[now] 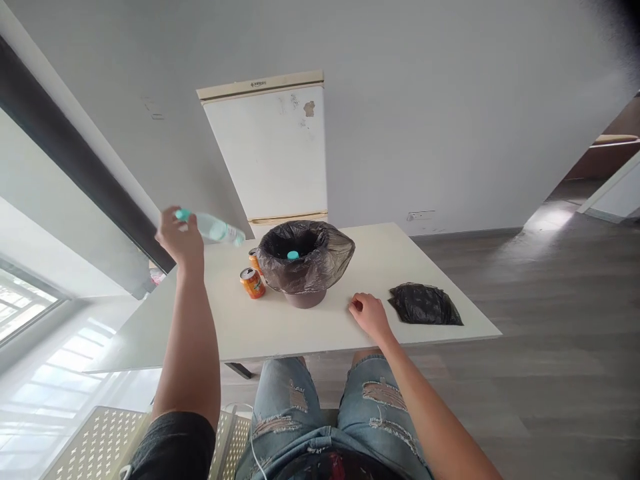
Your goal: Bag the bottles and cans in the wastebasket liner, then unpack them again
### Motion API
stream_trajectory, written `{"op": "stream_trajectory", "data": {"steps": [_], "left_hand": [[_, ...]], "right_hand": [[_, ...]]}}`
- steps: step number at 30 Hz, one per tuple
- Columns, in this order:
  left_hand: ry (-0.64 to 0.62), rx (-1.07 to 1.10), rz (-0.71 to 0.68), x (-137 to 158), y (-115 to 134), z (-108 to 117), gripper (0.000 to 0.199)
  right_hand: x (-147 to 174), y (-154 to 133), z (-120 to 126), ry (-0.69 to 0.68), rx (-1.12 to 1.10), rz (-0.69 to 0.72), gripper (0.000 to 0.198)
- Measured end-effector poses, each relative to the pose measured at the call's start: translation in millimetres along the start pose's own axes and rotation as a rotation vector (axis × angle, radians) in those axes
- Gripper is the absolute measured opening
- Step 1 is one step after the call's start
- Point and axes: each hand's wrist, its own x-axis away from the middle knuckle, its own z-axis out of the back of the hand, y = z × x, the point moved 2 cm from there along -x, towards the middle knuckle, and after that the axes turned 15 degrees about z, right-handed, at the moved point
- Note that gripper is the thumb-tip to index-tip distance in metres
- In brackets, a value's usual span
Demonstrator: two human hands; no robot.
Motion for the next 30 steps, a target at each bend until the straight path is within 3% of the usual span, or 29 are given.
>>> {"op": "stream_trajectory", "data": {"steps": [2, 3, 6, 8, 15, 21, 24, 27, 30], "left_hand": [[0.181, 0.187, -0.108, 6, 42, 20, 0.037], [0.18, 0.254, -0.158, 12, 62, 26, 0.038], [-0.046, 0.304, -0.253, 40, 109, 28, 0.039], [-0.217, 0.294, -0.248, 61, 126, 21, 0.035], [-0.79, 0.1, -0.29, 112, 146, -24, 0.033], [-1.115, -0.173, -0.332, 134, 135, -62, 0.018], [-1.025, -0.151, -0.292, 130, 126, -61, 0.019], [-0.718, -0.108, -0.193, 109, 105, -39, 0.021], [-0.471, -0.215, -0.099, 86, 64, -15, 0.021]], "right_hand": [[0, 1, 0, -0.005, -0.014, 0.001, 0.02], [0, 1, 0, -0.008, -0.021, 0.003, 0.02], [1, 2, 0, -0.004, -0.03, 0.002, 0.02], [1, 2, -1, 0.0, -0.026, 0.006, 0.021], [0, -1, 0, 0.018, 0.012, -0.001, 0.019], [0, -1, 2, 0.012, -0.011, 0.013, 0.02], [0, -1, 2, 0.009, -0.002, 0.011, 0.02], [1, -1, 1, 0.01, 0.017, 0.009, 0.019], [1, 0, 1, 0.005, -0.005, 0.007, 0.019]]}}
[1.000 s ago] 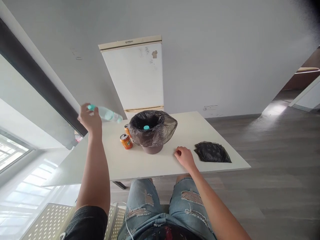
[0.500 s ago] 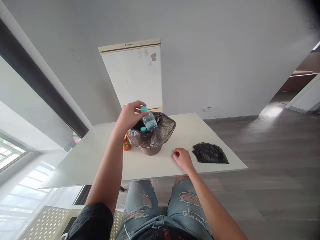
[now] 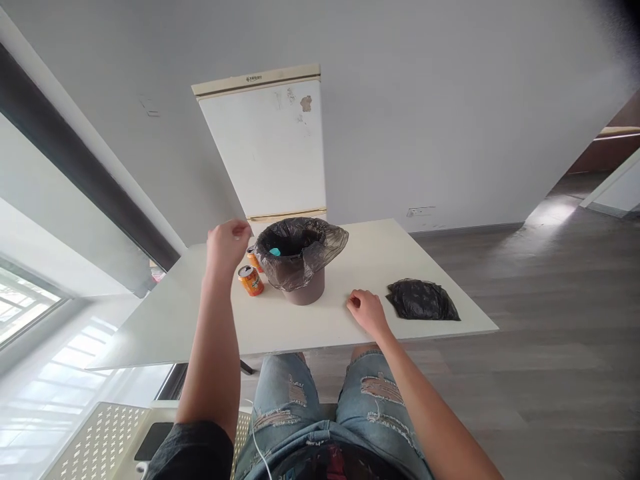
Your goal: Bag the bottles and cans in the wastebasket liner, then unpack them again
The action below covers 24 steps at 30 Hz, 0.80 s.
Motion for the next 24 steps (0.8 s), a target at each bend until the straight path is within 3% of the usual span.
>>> {"op": "stream_trajectory", "data": {"steps": [3, 6, 9, 12, 15, 19, 21, 24], "left_hand": [[-0.05, -0.196, 0.164, -3, -56, -6, 0.032], [-0.223, -0.33, 0.229, 2, -100, -37, 0.056], [-0.36, -0.322, 0.263, 12, -124, -67, 0.056], [-0.365, -0.252, 0.317, 18, -129, -71, 0.05], [-0.153, -0.17, 0.307, 16, -109, -44, 0.052], [0.248, 0.056, 0.14, 18, -49, 12, 0.067], [0.26, 0.151, 0.083, 23, -15, 27, 0.076], [0.097, 0.174, -0.034, 28, 28, 24, 0.067]], "right_hand": [[0, 2, -1, -0.018, -0.04, 0.005, 0.021], [-1, 3, -2, -0.024, -0.027, -0.001, 0.022], [0, 2, -1, -0.022, -0.001, -0.01, 0.02], [0, 0, -1, -0.021, 0.005, -0.007, 0.02], [-1, -1, 0, -0.02, 0.01, -0.012, 0.018], [-1, 0, -1, -0.008, 0.012, -0.019, 0.017], [-1, 1, -1, -0.005, 0.009, -0.013, 0.017], [0, 1, -2, 0.0, 0.005, -0.011, 0.017]]}}
